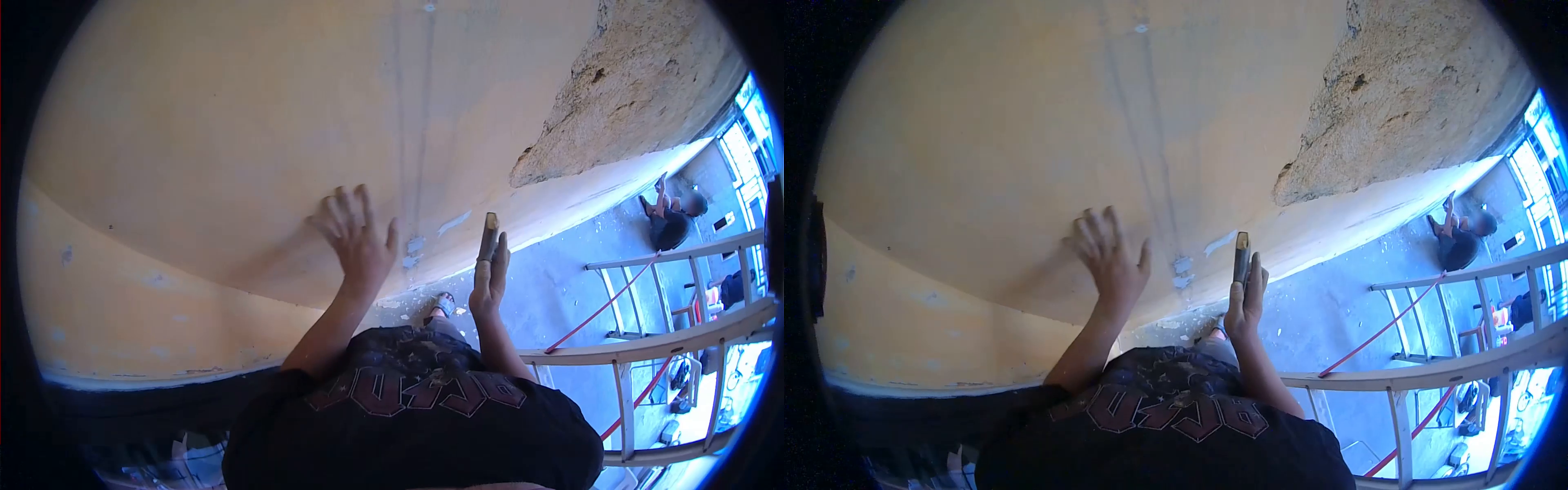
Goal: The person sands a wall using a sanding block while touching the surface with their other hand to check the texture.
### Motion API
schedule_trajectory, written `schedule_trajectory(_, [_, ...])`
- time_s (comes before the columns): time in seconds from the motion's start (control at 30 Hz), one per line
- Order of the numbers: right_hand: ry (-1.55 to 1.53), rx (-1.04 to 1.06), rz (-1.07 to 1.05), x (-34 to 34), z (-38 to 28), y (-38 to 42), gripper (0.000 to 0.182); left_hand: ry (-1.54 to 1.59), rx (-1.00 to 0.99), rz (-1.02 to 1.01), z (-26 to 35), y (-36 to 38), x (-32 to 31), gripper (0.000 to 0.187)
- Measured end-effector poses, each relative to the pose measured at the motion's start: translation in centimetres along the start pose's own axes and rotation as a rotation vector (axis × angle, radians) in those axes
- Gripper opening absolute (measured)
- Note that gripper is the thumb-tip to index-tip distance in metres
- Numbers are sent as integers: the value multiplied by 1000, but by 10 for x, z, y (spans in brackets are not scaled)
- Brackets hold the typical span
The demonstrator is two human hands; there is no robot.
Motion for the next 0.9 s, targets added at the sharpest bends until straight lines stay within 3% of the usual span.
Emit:
schedule_trajectory(0.03, [-114, -145, 6, -5, 2, 9, 54, -51, 24, 47, -14, 2, 10, 80])
schedule_trajectory(0.07, [-114, -146, 22, -9, -2, 13, 54, -101, 46, 93, -28, 4, 19, 81])
schedule_trajectory(0.27, [62, -7, 64, -25, -22, 23, 50, -35, 123, 118, -77, 8, 51, 85])
schedule_trajectory(0.47, [142, 158, 168, -26, -28, -26, 49, 334, 82, 282, -77, -2, 84, 89])
schedule_trajectory(0.6, [156, 183, 350, -17, -25, -80, 48, 381, 22, 378, -65, -23, 109, 85])
schedule_trajectory(0.73, [323, 455, 559, -2, -51, -152, 47, 353, -83, 371, -43, -46, 121, 82])
schedule_trajectory(0.9, [336, 502, 694, 12, -84, -218, 45, 277, -38, 230, -18, -71, 100, 80])
Point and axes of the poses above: each hand's wrist, its own y-axis away from the middle knuckle, its own x-axis out of the back of the hand, z = x × y, the point moved 6 cm from there along -y, towards the middle knuckle, and after that the axes turned 2 degrees about -z, right-handed, at the moved point
